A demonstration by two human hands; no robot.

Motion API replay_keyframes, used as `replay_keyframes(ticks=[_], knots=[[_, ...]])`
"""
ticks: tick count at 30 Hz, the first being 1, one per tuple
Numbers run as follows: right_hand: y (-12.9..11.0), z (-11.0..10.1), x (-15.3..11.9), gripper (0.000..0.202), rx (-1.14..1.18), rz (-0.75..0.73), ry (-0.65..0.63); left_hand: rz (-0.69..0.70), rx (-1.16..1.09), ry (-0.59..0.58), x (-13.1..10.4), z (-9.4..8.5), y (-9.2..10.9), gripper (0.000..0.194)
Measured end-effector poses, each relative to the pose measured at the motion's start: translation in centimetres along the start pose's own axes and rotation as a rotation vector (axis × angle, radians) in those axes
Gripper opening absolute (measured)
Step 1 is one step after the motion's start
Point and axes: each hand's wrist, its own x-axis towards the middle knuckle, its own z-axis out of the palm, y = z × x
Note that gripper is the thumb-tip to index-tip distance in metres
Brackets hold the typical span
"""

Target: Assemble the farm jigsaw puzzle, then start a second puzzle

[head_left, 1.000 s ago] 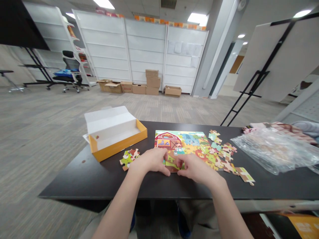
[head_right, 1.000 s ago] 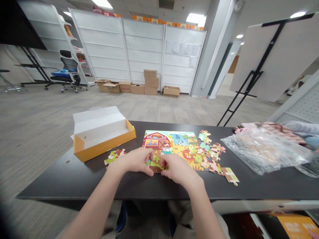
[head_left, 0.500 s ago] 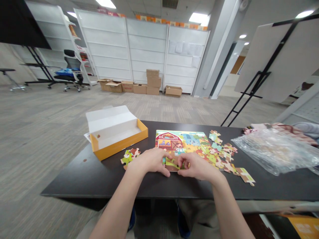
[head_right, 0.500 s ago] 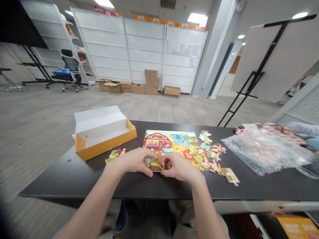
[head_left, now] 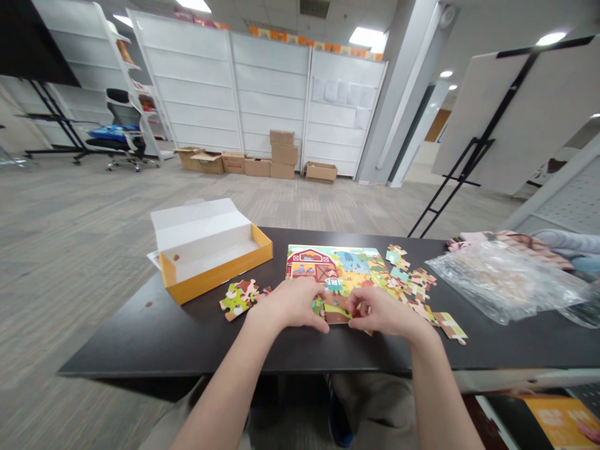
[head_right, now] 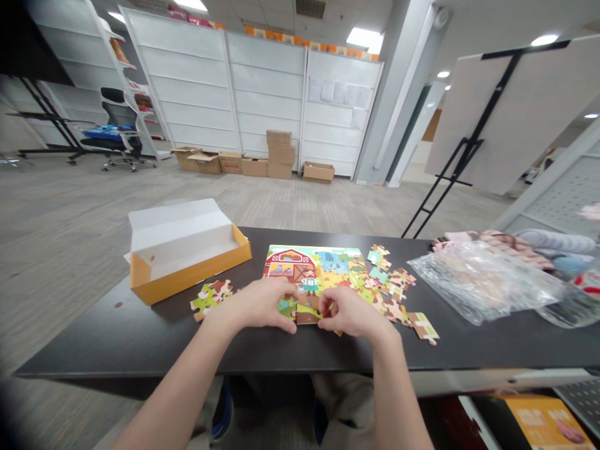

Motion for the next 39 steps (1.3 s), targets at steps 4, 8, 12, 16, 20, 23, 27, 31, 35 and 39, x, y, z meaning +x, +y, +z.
replay_keyframes(ticks=[4, 8, 12, 16, 20, 23, 27, 31, 35, 39], knots=[[-0.3, 0.1, 0.0, 0.014, -0.009, 0.025, 0.000, 0.050, 0.047, 0.026, 0.7, 0.5, 1.1, 0.047], [0.0, 0.3, 0.2, 0.020, 0.020, 0.052, 0.029, 0.055, 0.104, 0.026, 0.8, 0.5, 1.7, 0.038], [1.1, 0.0, 0.2, 0.028, 0.018, 0.088, 0.036, 0.073, 0.124, 0.026, 0.7, 0.4, 1.9, 0.036], [2.1, -0.5, -0.2, 0.032, -0.030, 0.126, 0.062, 0.089, 0.132, 0.026, 0.7, 0.6, 1.9, 0.034], [2.4, -0.8, -0.4, 0.032, -0.032, 0.163, 0.070, 0.119, 0.134, 0.038, 0.9, 1.1, 1.9, 0.031], [2.7, -1.0, -0.5, 0.029, -0.059, 0.166, 0.085, 0.146, 0.127, 0.053, 1.1, 1.4, 1.8, 0.029], [3.0, -1.2, -0.6, 0.024, -0.107, 0.175, 0.114, 0.167, 0.132, 0.061, 1.1, 1.6, 1.8, 0.026], [3.0, -1.4, -0.7, 0.024, -0.126, 0.163, 0.126, 0.197, 0.140, 0.077, 0.9, 1.6, 2.1, 0.019], [2.2, -1.2, -0.5, 0.020, -0.072, 0.087, 0.143, 0.217, 0.131, 0.083, 0.6, 1.5, 2.5, 0.025], [1.2, -0.7, 0.1, 0.023, -0.037, -0.016, 0.118, 0.222, 0.159, 0.097, 0.3, 1.8, 2.9, 0.032]])
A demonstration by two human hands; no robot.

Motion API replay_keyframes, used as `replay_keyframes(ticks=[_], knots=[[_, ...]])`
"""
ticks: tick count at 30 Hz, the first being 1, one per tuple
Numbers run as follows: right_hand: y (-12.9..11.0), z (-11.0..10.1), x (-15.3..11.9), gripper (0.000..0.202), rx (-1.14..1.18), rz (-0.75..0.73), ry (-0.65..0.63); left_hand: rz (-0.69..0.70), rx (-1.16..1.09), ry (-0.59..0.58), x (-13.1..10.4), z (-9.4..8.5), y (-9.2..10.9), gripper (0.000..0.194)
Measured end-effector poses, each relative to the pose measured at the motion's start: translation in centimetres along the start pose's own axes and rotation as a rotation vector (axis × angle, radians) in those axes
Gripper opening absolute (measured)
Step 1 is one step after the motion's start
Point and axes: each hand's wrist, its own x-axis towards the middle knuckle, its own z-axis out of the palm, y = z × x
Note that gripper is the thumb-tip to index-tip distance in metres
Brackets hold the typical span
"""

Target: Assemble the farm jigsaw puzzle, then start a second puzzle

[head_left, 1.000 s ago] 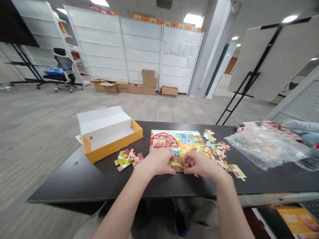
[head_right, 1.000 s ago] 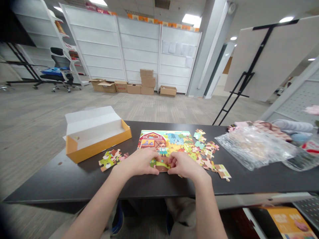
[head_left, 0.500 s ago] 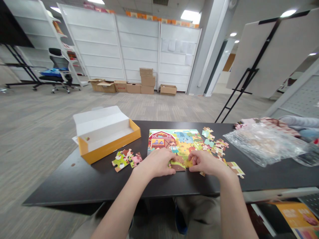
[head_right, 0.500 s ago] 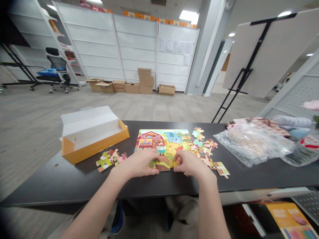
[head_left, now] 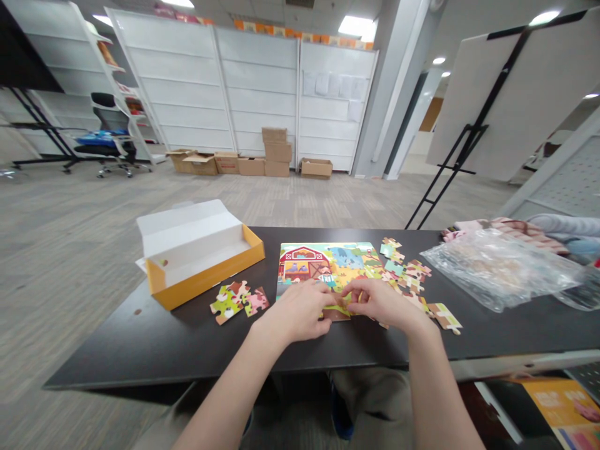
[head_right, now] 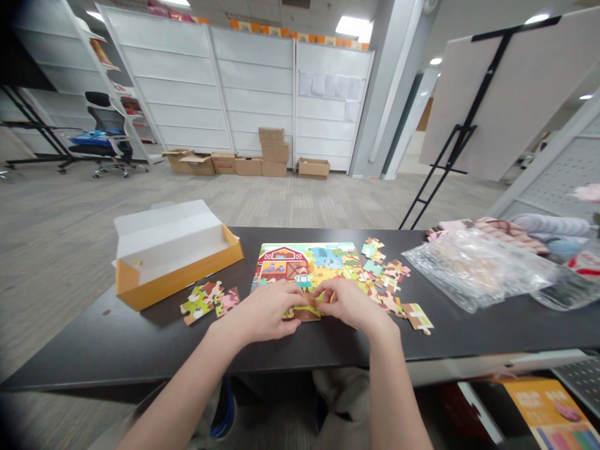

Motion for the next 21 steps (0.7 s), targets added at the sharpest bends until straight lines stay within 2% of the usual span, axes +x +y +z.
replay_keyframes(ticks=[5, 14, 21], knots=[[-0.3, 0.4, 0.4, 0.026, 0.044, 0.000, -0.066, -0.002, 0.039, 0.017, -0.1, 0.5, 0.2, 0.026], [0.8, 0.9, 1.1, 0.024, 0.057, -0.029, -0.023, 0.006, 0.051, 0.046, 0.2, 1.0, -0.4, 0.023], [0.8, 1.0, 1.6, 0.023, 0.008, -0.039, 0.010, -0.012, 0.079, 0.060, 0.4, 1.2, -0.5, 0.025]])
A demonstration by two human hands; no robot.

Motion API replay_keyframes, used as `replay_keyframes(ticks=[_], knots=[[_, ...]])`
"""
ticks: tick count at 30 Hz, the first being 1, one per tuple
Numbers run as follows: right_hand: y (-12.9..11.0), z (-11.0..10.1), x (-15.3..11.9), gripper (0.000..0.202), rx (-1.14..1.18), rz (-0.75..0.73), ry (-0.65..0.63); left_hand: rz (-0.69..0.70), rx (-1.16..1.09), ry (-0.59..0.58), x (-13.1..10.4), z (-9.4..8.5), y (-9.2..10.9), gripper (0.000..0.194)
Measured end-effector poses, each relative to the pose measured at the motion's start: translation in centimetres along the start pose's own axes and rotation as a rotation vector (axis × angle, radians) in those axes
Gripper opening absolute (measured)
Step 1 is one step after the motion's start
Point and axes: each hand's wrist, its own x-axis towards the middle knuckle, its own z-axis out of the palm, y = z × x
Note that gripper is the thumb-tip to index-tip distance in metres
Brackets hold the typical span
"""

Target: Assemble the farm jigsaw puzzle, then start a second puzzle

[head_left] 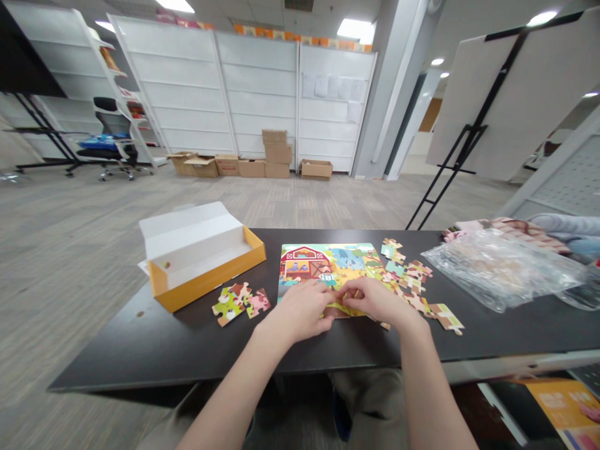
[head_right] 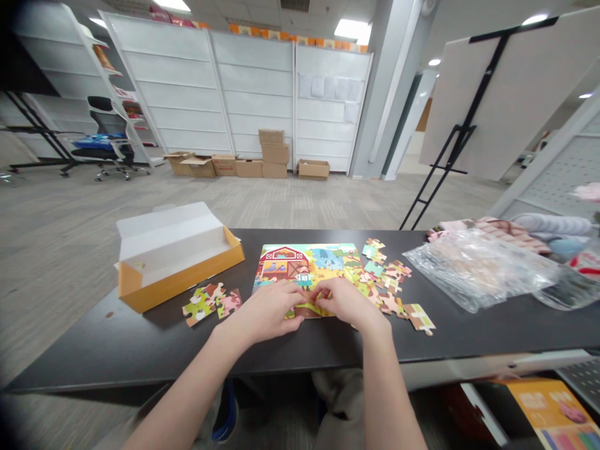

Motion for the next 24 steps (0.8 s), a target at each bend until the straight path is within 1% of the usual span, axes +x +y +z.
replay_keyframes(ticks=[3, 10, 13, 17, 21, 23, 24], knots=[[0.0, 0.0, 0.0, 0.025, -0.005, -0.002, 0.001, -0.010, 0.019, 0.004, 0.1, -0.1, 0.1, 0.025], [-0.4, -0.1, -0.3, 0.022, -0.046, -0.001, 0.046, -0.026, 0.025, -0.015, 0.3, -0.5, 0.3, 0.021], [-0.5, -0.2, -0.3, 0.020, -0.052, -0.003, 0.063, -0.022, 0.032, -0.013, 0.3, -0.5, 0.2, 0.018], [-0.3, -0.1, -0.2, 0.019, -0.029, -0.007, 0.054, -0.034, 0.027, -0.009, 0.2, -0.3, 0.3, 0.016], [-0.1, 0.1, -0.1, 0.017, -0.021, 0.000, 0.050, -0.007, -0.086, -0.020, 0.0, -0.6, -0.2, 0.024], [-0.1, 0.1, -0.1, 0.017, -0.022, 0.009, 0.052, 0.000, -0.181, -0.026, -0.4, -1.4, -1.0, 0.028], [-0.2, 0.0, -0.1, 0.017, -0.027, 0.015, 0.057, -0.020, -0.216, -0.014, -0.8, -2.0, -1.6, 0.029]])
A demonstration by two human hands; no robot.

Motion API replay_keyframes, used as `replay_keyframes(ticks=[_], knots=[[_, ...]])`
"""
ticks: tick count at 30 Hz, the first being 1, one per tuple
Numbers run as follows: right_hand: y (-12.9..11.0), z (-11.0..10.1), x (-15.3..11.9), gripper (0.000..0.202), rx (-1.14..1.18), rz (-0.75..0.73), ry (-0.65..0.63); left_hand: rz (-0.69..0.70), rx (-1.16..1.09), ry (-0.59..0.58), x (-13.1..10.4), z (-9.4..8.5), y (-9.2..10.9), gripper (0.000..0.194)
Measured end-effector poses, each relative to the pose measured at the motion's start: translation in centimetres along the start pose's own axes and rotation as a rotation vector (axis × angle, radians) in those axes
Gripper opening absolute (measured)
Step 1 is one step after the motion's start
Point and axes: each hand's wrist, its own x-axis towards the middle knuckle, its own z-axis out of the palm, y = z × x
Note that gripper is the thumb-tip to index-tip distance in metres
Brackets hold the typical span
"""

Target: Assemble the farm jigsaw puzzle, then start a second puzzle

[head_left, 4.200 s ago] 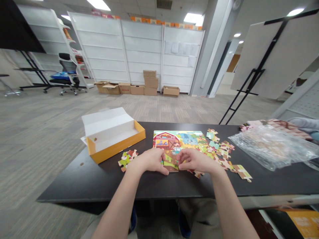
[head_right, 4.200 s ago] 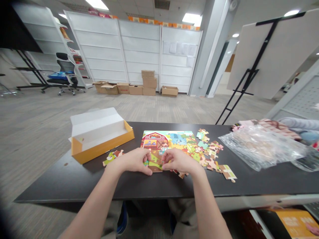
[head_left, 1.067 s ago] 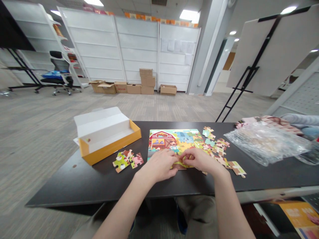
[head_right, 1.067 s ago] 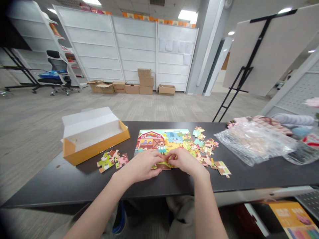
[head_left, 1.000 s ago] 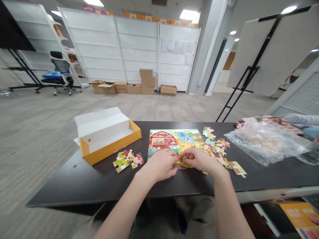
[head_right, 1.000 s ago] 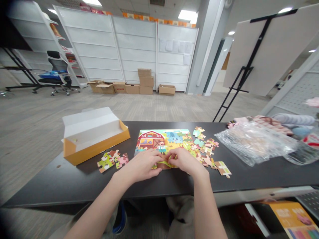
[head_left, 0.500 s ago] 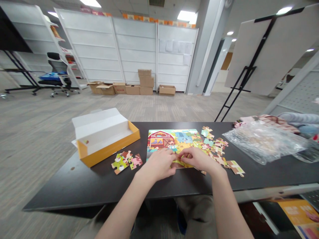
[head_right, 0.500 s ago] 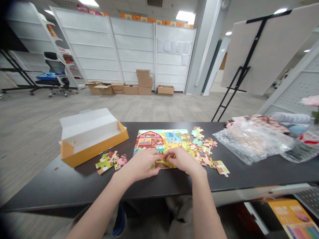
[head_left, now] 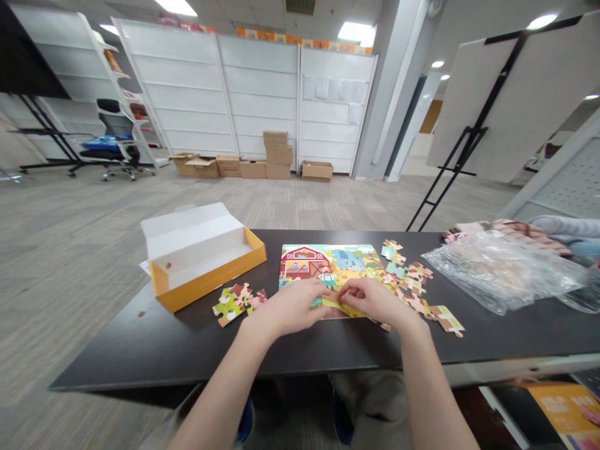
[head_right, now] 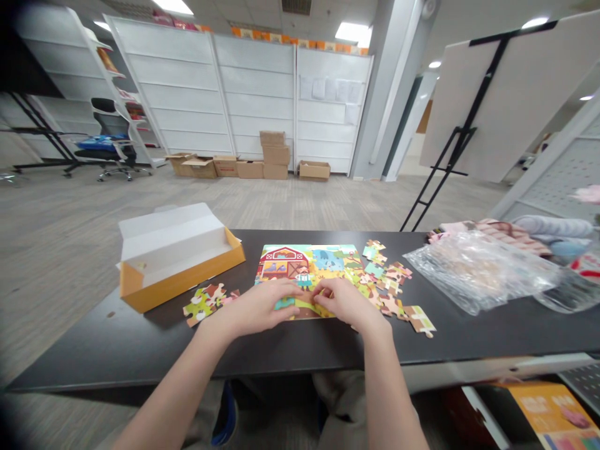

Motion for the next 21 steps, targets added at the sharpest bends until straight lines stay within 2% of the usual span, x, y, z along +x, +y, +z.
replay_keyframes(ticks=[4, 7, 9, 11, 14, 18, 21], knots=[[-0.3, -0.3, -0.2, 0.018, -0.028, 0.028, 0.013, -0.261, -0.010, 0.135, -2.7, -3.7, -2.7, 0.033], [-0.6, -0.4, -0.1, 0.019, -0.037, 0.035, 0.019, -0.463, 0.021, 0.115, -5.2, -5.9, -4.8, 0.032], [-0.8, -0.3, 0.1, 0.018, -0.039, 0.041, 0.027, -0.576, 0.044, 0.076, -6.5, -6.5, -5.8, 0.029], [-1.0, -0.1, 0.2, 0.017, -0.040, 0.047, 0.030, -0.632, 0.056, 0.013, -7.2, -6.4, -6.3, 0.031], [-1.4, 0.2, 0.4, 0.017, -0.039, 0.038, 0.033, -0.634, 0.090, -0.068, -7.4, -5.5, -6.6, 0.044], [-1.8, 0.3, 0.5, 0.017, -0.050, 0.041, 0.034, -0.584, 0.125, -0.080, -6.9, -4.4, -6.4, 0.057], [-1.7, 0.4, 0.6, 0.017, -0.062, 0.027, 0.036, -0.582, 0.138, -0.076, -6.8, -4.1, -6.2, 0.056]])
